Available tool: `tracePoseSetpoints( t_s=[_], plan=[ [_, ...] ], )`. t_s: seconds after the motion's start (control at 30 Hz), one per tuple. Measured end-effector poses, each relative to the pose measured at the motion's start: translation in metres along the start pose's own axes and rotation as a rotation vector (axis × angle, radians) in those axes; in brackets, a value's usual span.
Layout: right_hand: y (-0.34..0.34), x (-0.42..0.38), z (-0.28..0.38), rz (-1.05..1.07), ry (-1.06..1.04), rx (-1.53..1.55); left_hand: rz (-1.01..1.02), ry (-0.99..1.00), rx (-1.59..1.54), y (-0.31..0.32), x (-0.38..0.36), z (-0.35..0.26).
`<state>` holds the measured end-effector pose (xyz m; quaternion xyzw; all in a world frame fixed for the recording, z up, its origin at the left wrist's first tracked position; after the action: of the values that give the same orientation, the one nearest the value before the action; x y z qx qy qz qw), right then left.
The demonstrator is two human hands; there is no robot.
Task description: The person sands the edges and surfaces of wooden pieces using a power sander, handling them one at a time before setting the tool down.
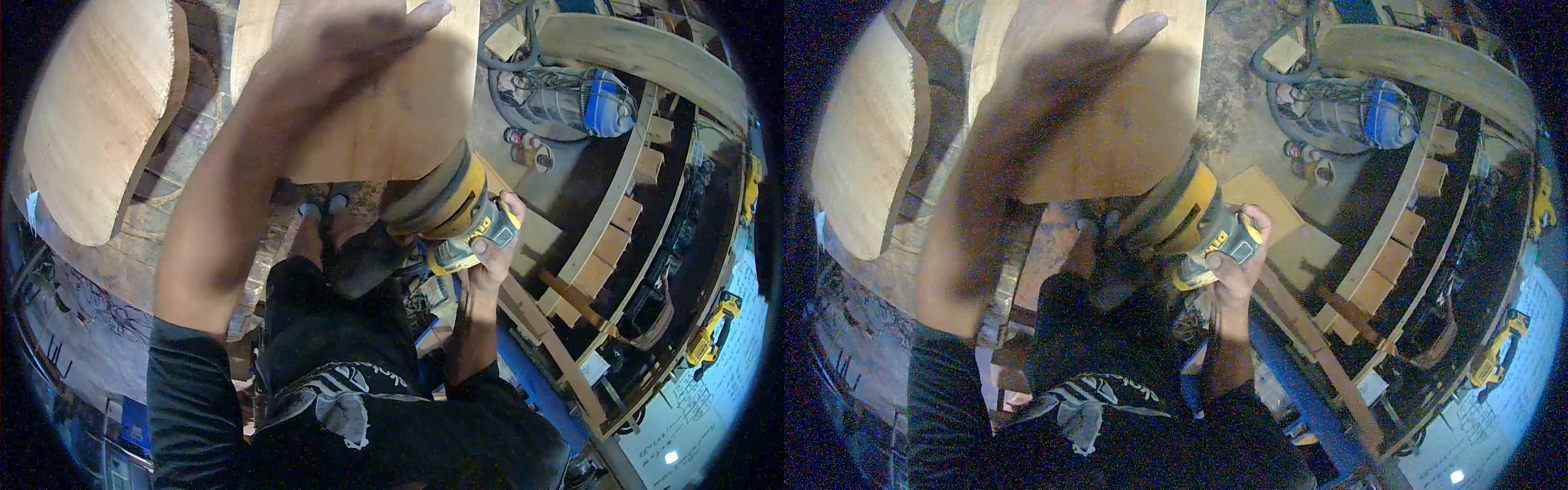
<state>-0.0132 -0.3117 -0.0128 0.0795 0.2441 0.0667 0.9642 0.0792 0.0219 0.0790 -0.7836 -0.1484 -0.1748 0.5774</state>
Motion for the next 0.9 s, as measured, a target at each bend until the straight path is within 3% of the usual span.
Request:
tracePoseSetpoints(
  t_s=[0.17, 0.37, 0.9],
  plan=[
    [0.003, 0.006, 0.001, 0.040, 0.023, 0.020, 0.098, -0.055, -0.023, 0.009, 0.001, 0.005],
    [0.002, 0.017, 0.000, 0.090, 0.066, 0.047, 0.012, 0.031, 0.029, -0.001, 0.001, -0.007],
    [-0.006, 0.032, -0.001, 0.144, 0.104, -0.079, 0.043, -0.028, 0.039, 0.000, 0.001, -0.001]
  ],
)
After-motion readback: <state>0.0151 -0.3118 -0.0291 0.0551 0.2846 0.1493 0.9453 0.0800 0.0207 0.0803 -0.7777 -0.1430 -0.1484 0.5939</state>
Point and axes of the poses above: each hand's wrist, its own x-axis towards the middle knuckle, its own y-axis out of the palm, z = x × y, the point moved 10 cm from there along x, towards the middle knuckle, and after that the axes turned 11 degrees about y, right-handed, at the moved point
